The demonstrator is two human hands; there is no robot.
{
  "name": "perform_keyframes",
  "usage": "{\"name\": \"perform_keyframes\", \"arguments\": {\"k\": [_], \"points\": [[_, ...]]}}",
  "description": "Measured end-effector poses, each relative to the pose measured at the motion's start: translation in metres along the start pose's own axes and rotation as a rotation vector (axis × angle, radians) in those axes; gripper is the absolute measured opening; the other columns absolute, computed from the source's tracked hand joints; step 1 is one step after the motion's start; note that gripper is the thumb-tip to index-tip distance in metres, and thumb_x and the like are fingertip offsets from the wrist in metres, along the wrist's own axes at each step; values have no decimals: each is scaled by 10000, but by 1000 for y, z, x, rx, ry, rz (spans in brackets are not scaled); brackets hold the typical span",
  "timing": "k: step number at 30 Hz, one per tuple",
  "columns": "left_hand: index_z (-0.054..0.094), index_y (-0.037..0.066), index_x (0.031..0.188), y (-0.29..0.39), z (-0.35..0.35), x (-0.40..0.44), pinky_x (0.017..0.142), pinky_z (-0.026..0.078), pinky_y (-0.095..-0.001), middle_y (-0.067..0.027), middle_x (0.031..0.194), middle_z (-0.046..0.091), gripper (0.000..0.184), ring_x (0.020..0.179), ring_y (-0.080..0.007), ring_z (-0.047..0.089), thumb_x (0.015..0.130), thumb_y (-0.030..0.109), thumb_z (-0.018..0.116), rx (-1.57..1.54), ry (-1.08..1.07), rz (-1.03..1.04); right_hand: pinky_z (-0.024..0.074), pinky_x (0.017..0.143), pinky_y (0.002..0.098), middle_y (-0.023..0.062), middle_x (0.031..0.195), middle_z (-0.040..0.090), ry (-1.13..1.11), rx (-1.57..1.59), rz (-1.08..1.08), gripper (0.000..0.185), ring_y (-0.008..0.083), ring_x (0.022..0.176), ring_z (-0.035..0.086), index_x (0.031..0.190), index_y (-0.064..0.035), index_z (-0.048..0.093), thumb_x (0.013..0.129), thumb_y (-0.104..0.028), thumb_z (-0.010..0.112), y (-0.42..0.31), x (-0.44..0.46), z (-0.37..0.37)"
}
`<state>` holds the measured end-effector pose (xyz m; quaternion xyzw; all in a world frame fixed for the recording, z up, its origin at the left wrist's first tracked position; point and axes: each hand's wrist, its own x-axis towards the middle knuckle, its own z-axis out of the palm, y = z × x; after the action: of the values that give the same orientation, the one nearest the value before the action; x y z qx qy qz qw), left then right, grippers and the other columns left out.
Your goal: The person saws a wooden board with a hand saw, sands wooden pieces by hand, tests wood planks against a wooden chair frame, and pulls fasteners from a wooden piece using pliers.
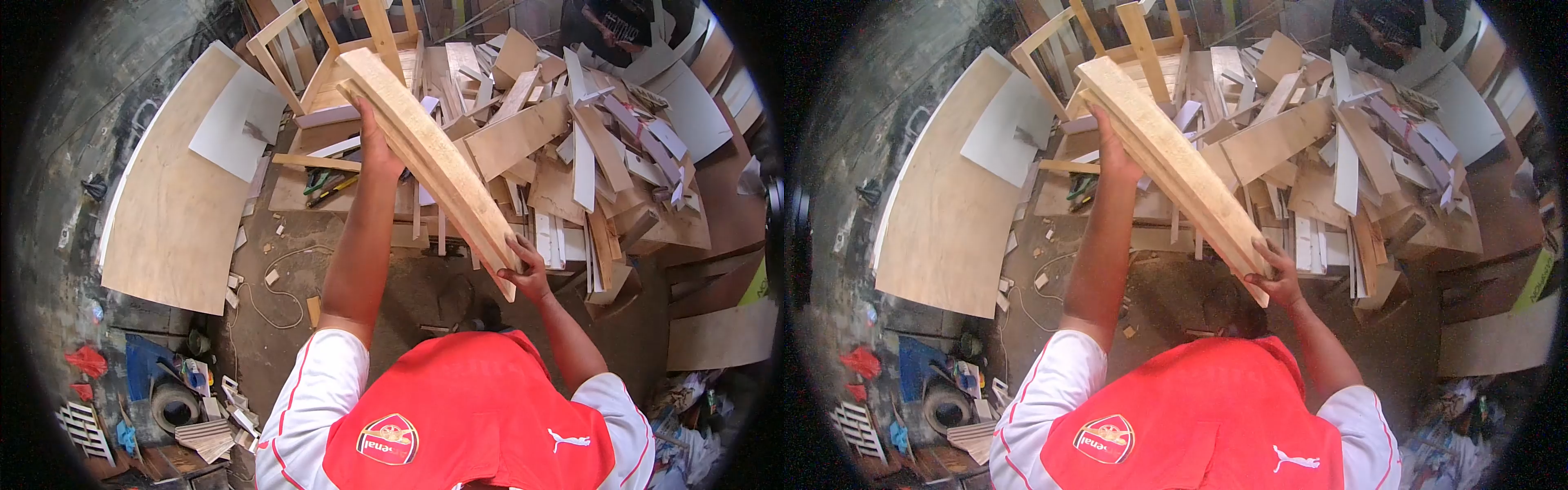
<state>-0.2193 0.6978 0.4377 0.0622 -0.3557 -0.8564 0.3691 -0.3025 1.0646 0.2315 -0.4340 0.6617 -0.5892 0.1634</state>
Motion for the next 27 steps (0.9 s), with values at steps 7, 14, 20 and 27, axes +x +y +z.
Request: {"name": "perform_keyframes", "arguments": {"k": [7, 14, 20, 27], "points": [[387, 146, 1567, 7, 7, 5, 1053, 509, -523, -140, 1444, 568, 952, 1271, -353, 593, 910, 832, 453, 36, 43, 39, 369, 1160, 430, 285, 1505, 499, 18, 38, 10, 861, 381, 1425, 473, 1442, -105, 623, 677, -293, 972, -8, -3, -3], [478, 112, 1469, 14, 12, 18, 935, 562, -557, -166, 1275, 638, 846, 1111, -376, 669, 974, 790, 372, 31, 97, -9, 382, 1149, 429, 287, 1520, 491, -14, 46, -15, 854, 377, 1410, 494, 1436, -78, 621, 679, -296, 951, 4, -10, 0], [529, 132, 1432, 9, -2, 38, 976, 548, -585, -149, 1227, 674, 768, 1163, -363, 644, 962, 740, 501, 114, 110, 73, 384, 1161, 374, 176, 1532, 536, -152, 108, 106, 847, 263, 1387, 515, 1482, -78, 569, 713, -145, 916, -20, 2, -10], [504, 172, 1463, 13, -6, 47, 1051, 485, -632, -166, 1332, 619, 765, 1189, -389, 614, 996, 761, 363, 154, 154, 136, 310, 1204, 401, 140, 1512, 553, -179, 285, 167, 582, 258, 1433, 459, 1501, -66, 549, 1021, -387, 618, -17, 12, -29]]}}
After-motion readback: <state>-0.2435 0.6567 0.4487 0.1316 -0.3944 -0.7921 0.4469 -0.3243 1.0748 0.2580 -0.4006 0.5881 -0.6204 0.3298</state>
